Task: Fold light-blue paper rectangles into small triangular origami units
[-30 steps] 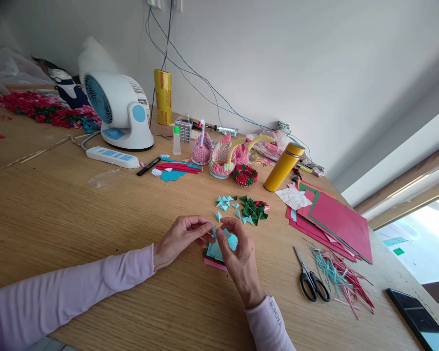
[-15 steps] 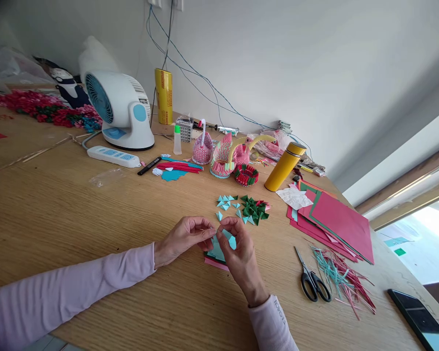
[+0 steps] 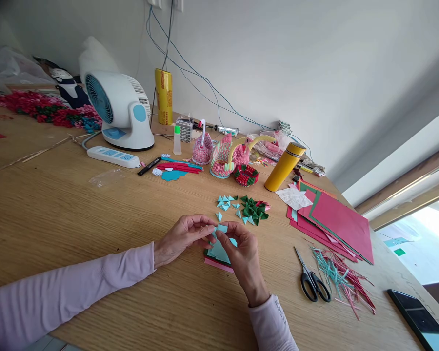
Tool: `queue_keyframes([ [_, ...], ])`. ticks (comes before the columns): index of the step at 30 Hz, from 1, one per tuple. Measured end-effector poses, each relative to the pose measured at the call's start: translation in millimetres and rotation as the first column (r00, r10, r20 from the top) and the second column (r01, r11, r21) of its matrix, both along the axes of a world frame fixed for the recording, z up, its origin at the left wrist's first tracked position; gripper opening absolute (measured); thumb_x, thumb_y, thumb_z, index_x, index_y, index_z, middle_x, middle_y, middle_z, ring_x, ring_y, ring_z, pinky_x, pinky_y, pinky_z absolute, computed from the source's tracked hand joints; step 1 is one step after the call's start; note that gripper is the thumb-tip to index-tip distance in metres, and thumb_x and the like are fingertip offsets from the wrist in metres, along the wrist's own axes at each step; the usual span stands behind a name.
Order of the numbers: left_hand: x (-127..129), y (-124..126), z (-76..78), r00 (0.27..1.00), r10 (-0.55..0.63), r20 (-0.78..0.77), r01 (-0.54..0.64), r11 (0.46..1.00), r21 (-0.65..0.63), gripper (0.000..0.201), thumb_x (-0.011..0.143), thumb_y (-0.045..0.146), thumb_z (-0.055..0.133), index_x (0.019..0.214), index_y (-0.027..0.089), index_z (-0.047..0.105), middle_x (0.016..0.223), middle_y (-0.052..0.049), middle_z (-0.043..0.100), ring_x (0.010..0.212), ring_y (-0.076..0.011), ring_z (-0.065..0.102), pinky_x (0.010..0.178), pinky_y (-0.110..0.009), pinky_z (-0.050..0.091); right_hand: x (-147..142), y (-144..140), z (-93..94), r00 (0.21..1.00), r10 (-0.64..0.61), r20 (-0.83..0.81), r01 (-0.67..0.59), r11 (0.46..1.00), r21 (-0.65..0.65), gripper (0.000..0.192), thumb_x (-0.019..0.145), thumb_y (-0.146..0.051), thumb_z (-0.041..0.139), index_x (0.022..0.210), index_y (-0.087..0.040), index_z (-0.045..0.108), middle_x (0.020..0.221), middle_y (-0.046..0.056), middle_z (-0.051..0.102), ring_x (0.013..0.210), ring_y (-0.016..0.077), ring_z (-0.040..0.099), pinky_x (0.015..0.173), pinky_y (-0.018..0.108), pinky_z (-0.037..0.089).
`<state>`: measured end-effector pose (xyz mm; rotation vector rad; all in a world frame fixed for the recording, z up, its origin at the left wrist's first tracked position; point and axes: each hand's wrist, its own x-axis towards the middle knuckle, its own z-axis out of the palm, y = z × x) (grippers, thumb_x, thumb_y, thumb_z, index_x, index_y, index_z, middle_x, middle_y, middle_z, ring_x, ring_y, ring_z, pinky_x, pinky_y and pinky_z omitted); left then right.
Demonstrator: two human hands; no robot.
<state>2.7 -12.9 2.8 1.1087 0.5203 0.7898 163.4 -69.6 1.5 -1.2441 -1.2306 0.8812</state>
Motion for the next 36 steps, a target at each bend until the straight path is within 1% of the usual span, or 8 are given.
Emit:
queue_keyframes([
  [4,-0.8,2.3,-4.2,1.0,-0.011,-0.024,0.011,1.0,0.007,0.031,0.075,0.038,0.072,0.087,0.01,0.067,0.076,-0.004,0.068,0.072,-0.0149,0.068,0.067,-0.026,0.056,0.1,0.6,-0.3,0.999,0.01,-0.033,-0.01,1.0,-0.017,0.027,0.072,-0.04,0.077,0.088,-0.02,0.07,0.081,0.005,0.072,0.075,0.0199,0.066,0.072,0.034,0.052],
  [9,-0.7,2.0,-0.3,0.998,0.012,-0.062,-0.01,1.0,0.029,0.032,0.073,0.037,0.074,0.086,0.009,0.068,0.07,-0.005,0.07,0.067,-0.0151,0.068,0.065,-0.025,0.056,-0.5,0.6,1.3,0.996,0.017,-0.082,-0.021,0.999,-0.047,0.029,0.069,-0.04,0.079,0.085,-0.018,0.071,0.079,0.005,0.072,0.075,0.0201,0.066,0.071,0.033,0.052],
  [14,-0.1,3.5,1.0,0.997,0.021,-0.069,-0.018,0.998,0.056,0.031,0.071,0.036,0.076,0.084,0.009,0.069,0.069,-0.005,0.07,0.066,-0.0149,0.069,0.063,-0.024,0.056,-0.5,-0.1,-1.3,0.992,0.019,-0.127,-0.025,0.999,-0.044,0.024,0.069,-0.036,0.079,0.086,-0.02,0.072,0.08,0.003,0.073,0.074,0.0184,0.065,0.071,0.031,0.051],
  [20,-1.6,5.1,1.6,0.997,-0.003,-0.082,0.004,1.0,0.014,0.033,0.069,0.035,0.078,0.085,0.008,0.068,0.068,-0.005,0.071,0.064,-0.0149,0.068,0.063,-0.025,0.057,0.1,0.8,-2.8,0.989,0.024,-0.146,-0.03,0.999,-0.038,0.024,0.07,-0.033,0.079,0.089,-0.02,0.071,0.08,0.002,0.073,0.076,0.0173,0.065,0.073,0.03,0.051],
  [24,-2.2,5.5,1.5,0.995,-0.018,-0.096,0.02,1.0,0.021,0.033,0.069,0.035,0.078,0.087,0.009,0.067,0.071,-0.006,0.071,0.066,-0.0154,0.068,0.063,-0.026,0.057,-0.5,0.8,-0.5,0.991,0.028,-0.13,-0.031,0.999,-0.022,0.023,0.07,-0.034,0.079,0.086,-0.019,0.07,0.081,0.003,0.072,0.077,0.0182,0.065,0.073,0.031,0.051],
  [28,-1.5,5.1,1.8,0.993,-0.018,-0.113,0.022,0.999,0.036,0.033,0.07,0.036,0.077,0.087,0.009,0.065,0.073,-0.005,0.07,0.068,-0.0172,0.07,0.062,-0.028,0.058,-0.6,-0.4,-0.7,0.994,0.039,-0.106,-0.041,0.999,-0.018,0.022,0.072,-0.035,0.077,0.086,-0.02,0.07,0.077,0.003,0.07,0.073,0.0174,0.064,0.069,0.029,0.05],
  [33,-0.7,3.2,5.0,0.991,0.009,-0.134,-0.001,0.998,0.056,0.036,0.068,0.038,0.077,0.083,0.009,0.063,0.069,-0.005,0.069,0.066,-0.0175,0.069,0.061,-0.028,0.057,2.2,-0.3,-5.8,0.992,0.06,-0.109,-0.06,0.998,0.0,0.012,0.078,-0.032,0.071,0.083,-0.021,0.069,0.075,0.0,0.066,0.07,0.0146,0.06,0.065,0.025,0.047],
  [36,-1.1,2.5,5.7,0.991,-0.005,-0.13,0.01,0.999,0.04,0.038,0.066,0.041,0.078,0.082,0.01,0.062,0.069,-0.004,0.068,0.064,-0.0176,0.069,0.061,-0.028,0.057,3.8,-0.5,-5.7,0.997,0.066,-0.046,-0.067,0.998,-0.002,0.009,0.079,-0.03,0.069,0.08,-0.021,0.069,0.078,0.001,0.065,0.072,0.0149,0.06,0.066,0.026,0.047],
])
